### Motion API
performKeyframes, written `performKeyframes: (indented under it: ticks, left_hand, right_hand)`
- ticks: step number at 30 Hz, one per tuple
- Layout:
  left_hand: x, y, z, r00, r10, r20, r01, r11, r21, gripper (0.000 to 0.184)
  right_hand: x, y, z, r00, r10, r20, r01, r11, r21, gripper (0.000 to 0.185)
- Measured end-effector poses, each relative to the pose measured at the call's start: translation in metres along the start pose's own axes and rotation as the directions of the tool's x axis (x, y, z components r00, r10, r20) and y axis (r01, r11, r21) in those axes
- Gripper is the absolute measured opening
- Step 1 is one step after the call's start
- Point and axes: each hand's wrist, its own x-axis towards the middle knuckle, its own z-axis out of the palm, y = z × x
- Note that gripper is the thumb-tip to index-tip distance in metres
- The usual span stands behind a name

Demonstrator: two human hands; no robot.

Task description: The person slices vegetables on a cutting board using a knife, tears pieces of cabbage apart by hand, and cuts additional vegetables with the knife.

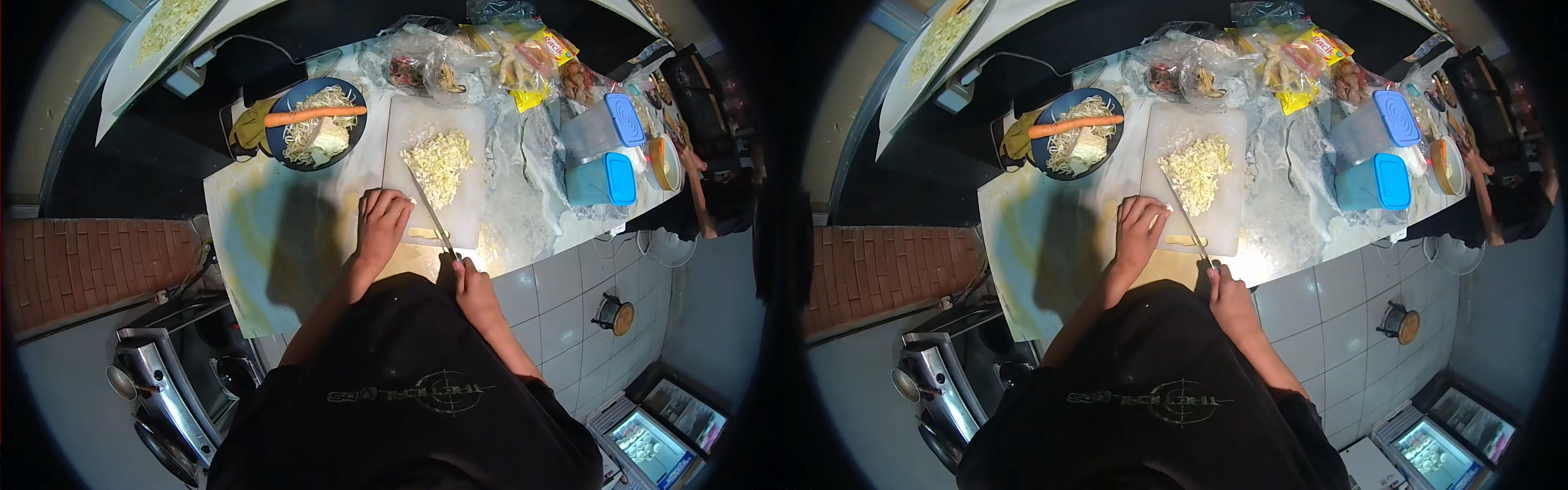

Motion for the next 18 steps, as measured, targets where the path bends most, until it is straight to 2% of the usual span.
performKeyframes:
  ticks: [7,14,18]
  left_hand:
    - [0.000,0.000,-0.001,1.000,0.025,-0.009,-0.025,1.000,-0.009,0.011]
    - [0.001,0.001,-0.002,1.000,0.013,0.007,-0.013,1.000,-0.007,0.010]
    - [0.000,-0.002,0.001,1.000,0.028,-0.007,-0.028,1.000,-0.010,0.009]
  right_hand:
    - [-0.005,-0.012,-0.005,0.997,0.052,0.052,-0.056,0.995,0.081,0.040]
    - [-0.003,-0.006,0.004,1.000,0.012,0.028,-0.014,0.996,0.085,0.041]
    - [0.006,-0.006,0.009,1.000,-0.002,0.027,0.001,1.000,0.027,0.040]
